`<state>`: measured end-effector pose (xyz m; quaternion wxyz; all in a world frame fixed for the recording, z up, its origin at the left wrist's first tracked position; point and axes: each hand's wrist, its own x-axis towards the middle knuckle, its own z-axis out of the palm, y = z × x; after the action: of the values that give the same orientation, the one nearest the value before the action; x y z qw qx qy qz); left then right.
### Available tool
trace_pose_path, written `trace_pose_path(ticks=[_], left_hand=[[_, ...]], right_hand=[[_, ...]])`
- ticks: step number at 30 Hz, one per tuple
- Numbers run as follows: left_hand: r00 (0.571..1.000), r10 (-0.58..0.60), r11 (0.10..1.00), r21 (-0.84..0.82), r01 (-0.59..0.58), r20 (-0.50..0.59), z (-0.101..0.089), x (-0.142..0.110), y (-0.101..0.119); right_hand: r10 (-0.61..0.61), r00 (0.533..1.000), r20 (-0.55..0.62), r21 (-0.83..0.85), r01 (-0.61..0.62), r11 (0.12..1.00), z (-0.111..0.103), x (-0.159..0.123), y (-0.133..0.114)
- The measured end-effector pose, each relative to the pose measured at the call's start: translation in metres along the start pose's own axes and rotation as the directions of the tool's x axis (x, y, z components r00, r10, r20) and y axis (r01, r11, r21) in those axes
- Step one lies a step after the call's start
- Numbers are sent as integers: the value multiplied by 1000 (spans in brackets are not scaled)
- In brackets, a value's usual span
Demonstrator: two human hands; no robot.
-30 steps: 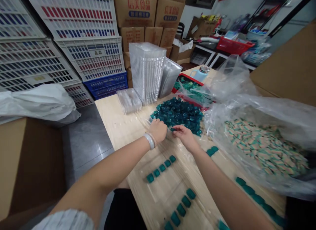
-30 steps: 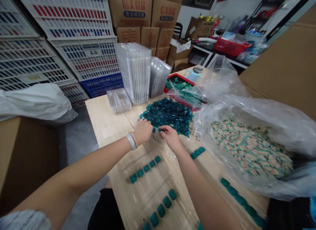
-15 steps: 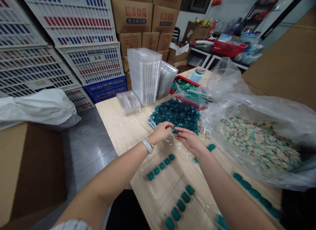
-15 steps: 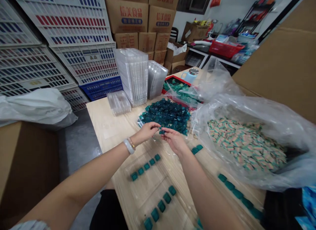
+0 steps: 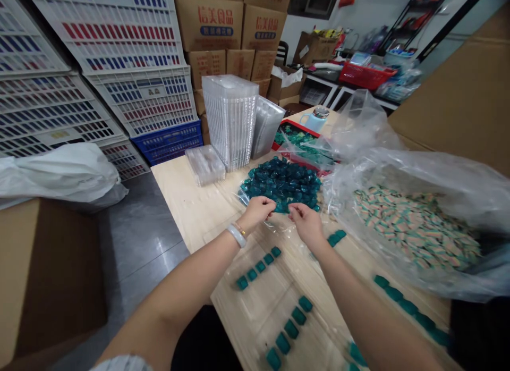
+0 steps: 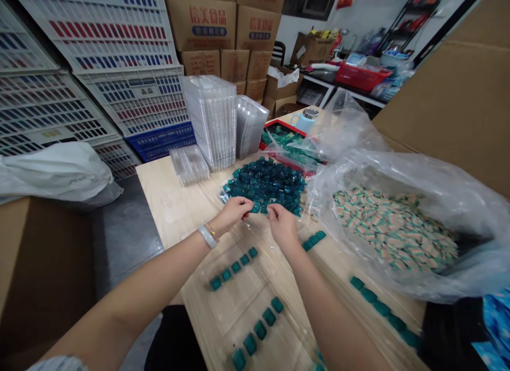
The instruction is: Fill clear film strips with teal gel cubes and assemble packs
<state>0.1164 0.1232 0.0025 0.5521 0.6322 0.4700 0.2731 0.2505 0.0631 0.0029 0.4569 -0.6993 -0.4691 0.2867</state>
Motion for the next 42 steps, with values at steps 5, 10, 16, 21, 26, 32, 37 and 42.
trace_pose_path(ticks=[5, 10, 16, 21, 26, 32, 37, 42], left_hand=[[1000, 22, 1000, -9, -22, 9, -4, -5, 8], [977, -33, 986, -153, 66, 209, -4, -13, 16], [991, 15, 991, -132, 3, 131, -4, -19, 16], [967, 254, 964, 72, -255, 33, -10, -27, 17], [945, 320, 943, 114, -312, -62, -12, -30, 9], [959, 264, 963, 78, -256, -108, -7, -29, 4], [942, 334, 927, 188, -325, -16, -37, -45, 11], [942, 147, 976, 201, -87, -302, -101, -86, -17]], right_hand=[[-234, 967, 101, -147, 247, 958, 3, -1, -15], [-179, 971, 157, -128, 200, 971, 7, -8, -21], [-438, 897, 51, -611, 375, 697, 11, -11, -16], [-275, 961, 35, -712, 217, 668, -2, -4, -5], [-206, 969, 138, -488, 248, 837, -7, -8, 4], [7, 987, 160, 171, -35, 985, 4, -22, -24], [61, 956, 286, 460, -193, 866, 23, -30, -46], [-114, 956, 269, 162, 72, 984, 56, -37, -42]])
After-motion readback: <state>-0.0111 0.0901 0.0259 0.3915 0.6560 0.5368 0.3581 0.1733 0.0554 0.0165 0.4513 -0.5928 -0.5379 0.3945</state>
